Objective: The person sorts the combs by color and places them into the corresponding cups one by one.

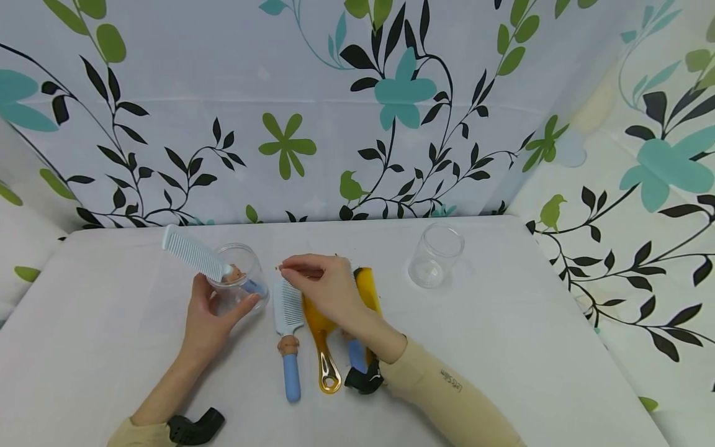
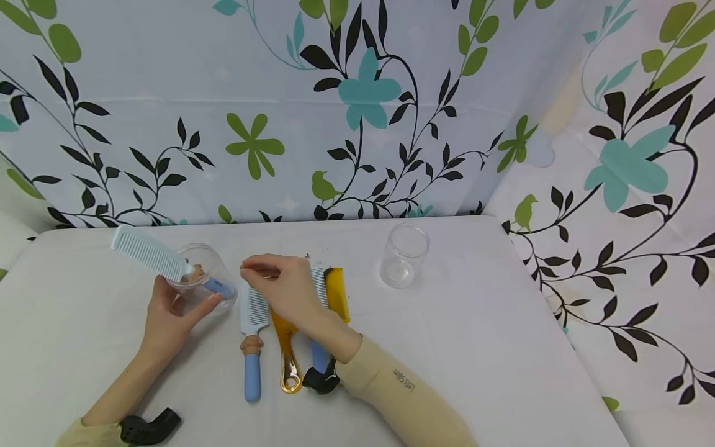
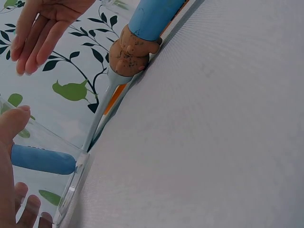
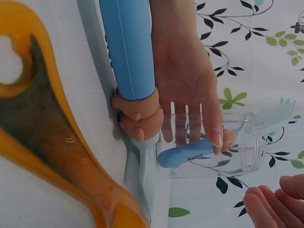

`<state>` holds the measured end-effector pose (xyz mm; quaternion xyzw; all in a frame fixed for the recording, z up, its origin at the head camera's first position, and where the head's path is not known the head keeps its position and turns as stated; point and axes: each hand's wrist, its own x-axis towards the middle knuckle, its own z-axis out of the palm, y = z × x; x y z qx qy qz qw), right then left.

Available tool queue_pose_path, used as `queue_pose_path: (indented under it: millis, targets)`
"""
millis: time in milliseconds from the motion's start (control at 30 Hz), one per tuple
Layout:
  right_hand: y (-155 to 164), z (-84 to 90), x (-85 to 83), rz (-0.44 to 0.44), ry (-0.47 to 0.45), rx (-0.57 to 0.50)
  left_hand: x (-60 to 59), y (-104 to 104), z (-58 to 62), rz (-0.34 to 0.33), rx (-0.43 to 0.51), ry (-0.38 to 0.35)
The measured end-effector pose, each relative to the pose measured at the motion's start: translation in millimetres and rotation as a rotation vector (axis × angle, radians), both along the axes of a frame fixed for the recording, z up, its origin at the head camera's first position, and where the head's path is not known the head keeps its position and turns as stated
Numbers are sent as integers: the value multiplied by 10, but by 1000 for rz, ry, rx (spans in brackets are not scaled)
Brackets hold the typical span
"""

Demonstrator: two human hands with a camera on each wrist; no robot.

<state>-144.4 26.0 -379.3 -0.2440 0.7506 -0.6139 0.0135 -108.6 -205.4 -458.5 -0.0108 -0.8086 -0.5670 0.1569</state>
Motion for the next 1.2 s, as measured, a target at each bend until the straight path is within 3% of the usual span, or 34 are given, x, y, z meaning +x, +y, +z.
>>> queue_pose_path:
  millis: [500, 833, 1200]
  targets:
    - [135, -51, -11, -41, -15, 63, 16, 5, 10, -3, 6, -8]
    - [280, -15, -27, -22, -2, 56, -9, -4, -24, -4, 11, -2]
    - [431, -93, -25, -15, -14, 135, -5, -3, -13, -1, -11, 0]
